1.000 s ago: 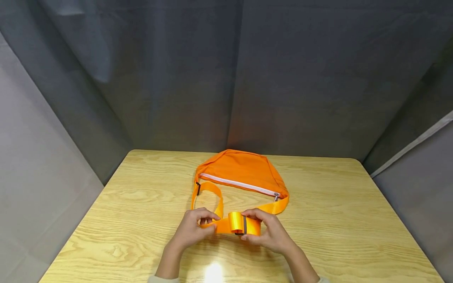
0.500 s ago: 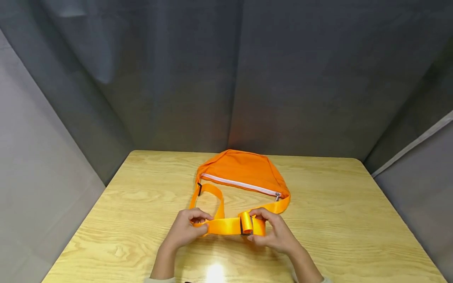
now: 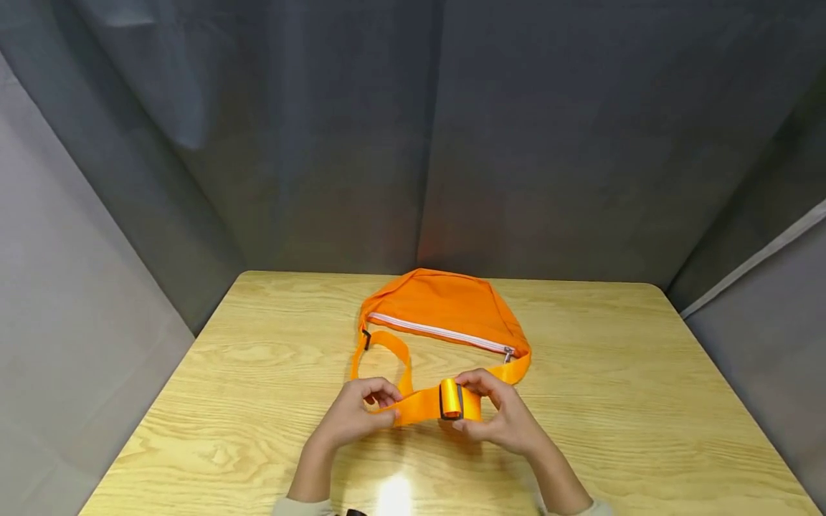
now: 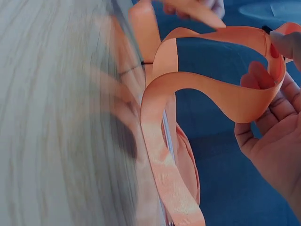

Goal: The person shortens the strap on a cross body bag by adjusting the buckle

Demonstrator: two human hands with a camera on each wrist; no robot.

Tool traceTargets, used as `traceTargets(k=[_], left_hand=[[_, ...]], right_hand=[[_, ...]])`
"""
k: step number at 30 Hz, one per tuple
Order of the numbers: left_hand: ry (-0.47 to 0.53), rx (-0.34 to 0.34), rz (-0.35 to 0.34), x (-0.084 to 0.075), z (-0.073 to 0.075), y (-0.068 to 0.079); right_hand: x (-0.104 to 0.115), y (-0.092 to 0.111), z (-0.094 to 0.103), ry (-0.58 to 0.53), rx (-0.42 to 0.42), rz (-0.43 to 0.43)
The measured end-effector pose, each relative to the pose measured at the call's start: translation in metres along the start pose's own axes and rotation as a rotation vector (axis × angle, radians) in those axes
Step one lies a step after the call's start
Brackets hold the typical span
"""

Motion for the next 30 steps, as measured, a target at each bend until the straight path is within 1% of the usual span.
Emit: traceTargets(k=[3, 6, 8, 11, 13, 15, 16, 20, 22, 24, 26, 30], left_hand=[[0.011, 0.033, 0.017, -0.005, -0.012, -0.006], [0.009, 0.030, 0.035, -0.015, -0.018, -0.009], [0.020, 0.023, 0.042, -0.025, -0.016, -0.010], [0.049, 0.024, 0.045, -0.040, -0.009, -0.008], [0.068, 0.033, 0.038, -0.044, -0.005, -0.007], [0.080, 0.033, 0.042, -0.042, -0.001, -0.006], [0.084, 0.029, 0.051, -0.038, 0.000, -0.006], [0.091, 0.014, 0.081, -0.015, 0.000, -0.006], [0.100, 0.015, 0.074, -0.006, -0.003, -0.006], [0.104, 0.014, 0.045, -0.005, -0.005, -0.006], [0.105, 0.018, 0.021, -0.015, -0.005, -0.007], [0.092, 0.020, -0.013, -0.043, -0.005, -0.011]], right_hand=[[0.002, -0.002, -0.004, -0.103, 0.023, -0.043], [0.001, -0.002, -0.006, -0.163, 0.027, -0.078], [-0.002, -0.002, -0.005, -0.173, 0.020, -0.095], [-0.015, 0.001, -0.001, -0.159, 0.009, -0.129], [-0.023, 0.004, 0.002, -0.141, 0.009, -0.143], [-0.030, 0.007, 0.005, -0.125, 0.000, -0.151], [-0.031, 0.008, 0.006, -0.120, -0.006, -0.147], [-0.030, 0.008, 0.008, -0.135, -0.015, -0.109], [-0.029, 0.007, 0.006, -0.167, -0.005, -0.090], [-0.028, 0.005, 0.003, -0.204, 0.013, -0.078], [-0.026, 0.004, 0.000, -0.231, 0.026, -0.071], [-0.027, 0.003, -0.006, -0.249, 0.038, -0.095]])
Point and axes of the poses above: each hand's wrist, its own y-axis away from the middle knuckle, its own z-axis out of the back of the hand, x = y × z, the point moved 7 cm from there along -y, towards the middle knuckle, and after that the axes turned 9 degrees about -y, right-handed, at the moved point
